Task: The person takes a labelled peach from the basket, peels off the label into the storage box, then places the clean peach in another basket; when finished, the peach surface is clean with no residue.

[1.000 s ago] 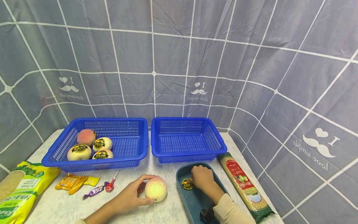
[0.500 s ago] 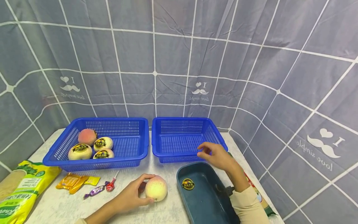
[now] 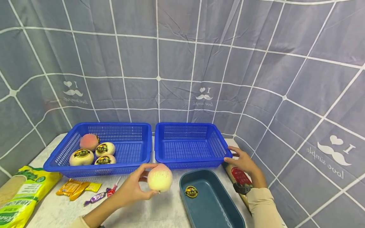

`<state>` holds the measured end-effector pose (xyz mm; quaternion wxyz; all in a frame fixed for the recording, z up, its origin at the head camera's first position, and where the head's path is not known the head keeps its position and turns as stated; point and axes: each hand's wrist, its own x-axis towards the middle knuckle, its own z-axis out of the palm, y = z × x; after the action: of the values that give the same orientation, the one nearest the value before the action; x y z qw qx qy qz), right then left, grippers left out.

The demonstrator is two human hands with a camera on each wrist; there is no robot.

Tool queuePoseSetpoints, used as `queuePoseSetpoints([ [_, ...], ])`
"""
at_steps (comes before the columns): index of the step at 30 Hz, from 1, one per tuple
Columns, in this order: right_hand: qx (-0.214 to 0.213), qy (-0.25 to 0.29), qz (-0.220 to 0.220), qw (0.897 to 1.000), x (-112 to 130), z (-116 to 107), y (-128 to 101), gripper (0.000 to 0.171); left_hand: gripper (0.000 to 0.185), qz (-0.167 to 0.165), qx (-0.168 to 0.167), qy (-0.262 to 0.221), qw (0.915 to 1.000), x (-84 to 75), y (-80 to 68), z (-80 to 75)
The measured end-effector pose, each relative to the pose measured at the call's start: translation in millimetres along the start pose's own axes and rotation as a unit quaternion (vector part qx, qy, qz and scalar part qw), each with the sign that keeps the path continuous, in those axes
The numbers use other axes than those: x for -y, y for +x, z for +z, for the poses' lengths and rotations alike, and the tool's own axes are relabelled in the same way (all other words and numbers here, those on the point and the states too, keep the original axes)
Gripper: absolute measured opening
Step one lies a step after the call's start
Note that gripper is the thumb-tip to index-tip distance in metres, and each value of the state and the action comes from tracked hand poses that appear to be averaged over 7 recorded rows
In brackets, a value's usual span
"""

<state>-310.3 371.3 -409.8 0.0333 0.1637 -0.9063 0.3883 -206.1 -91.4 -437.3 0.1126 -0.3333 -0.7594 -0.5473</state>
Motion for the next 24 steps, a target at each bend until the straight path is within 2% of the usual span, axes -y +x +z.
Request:
queuePoseSetpoints([
  [4,-0.011,0.026,-0.014,1.0,-3,1,0,0.056,0.077,0.008,-0.014,0.006,0.9999,-15.8,43.7,-14.5],
  [7,-0.005,0.052,-0.014,0.999,-6,1,0,0.054,0.077,0.002,-0.006,0.01,0.9999,-17.1,76.9,-23.2],
  [10,-0.008,0.073,-0.008,0.997,-9,2,-1,0.054,0.076,-0.019,0.013,0.023,0.9995,-9.2,110.3,-27.2],
  [14,-0.02,0.101,0.002,0.995,-14,5,-2,0.053,0.075,-0.053,0.037,0.065,0.9958,14.5,148.6,-25.4],
  [19,-0.024,0.117,0.006,0.993,-19,9,0,0.053,0.071,-0.097,0.08,0.131,0.9834,44.4,175.4,-16.0],
  [22,-0.031,0.114,0.004,0.993,-21,9,0,0.053,0.066,-0.113,0.107,0.163,0.9742,54.5,182.4,-10.1],
  [24,-0.035,0.111,0.007,0.993,-21,8,1,0.053,0.062,-0.122,0.123,0.198,0.9648,57.2,185.1,-6.7],
])
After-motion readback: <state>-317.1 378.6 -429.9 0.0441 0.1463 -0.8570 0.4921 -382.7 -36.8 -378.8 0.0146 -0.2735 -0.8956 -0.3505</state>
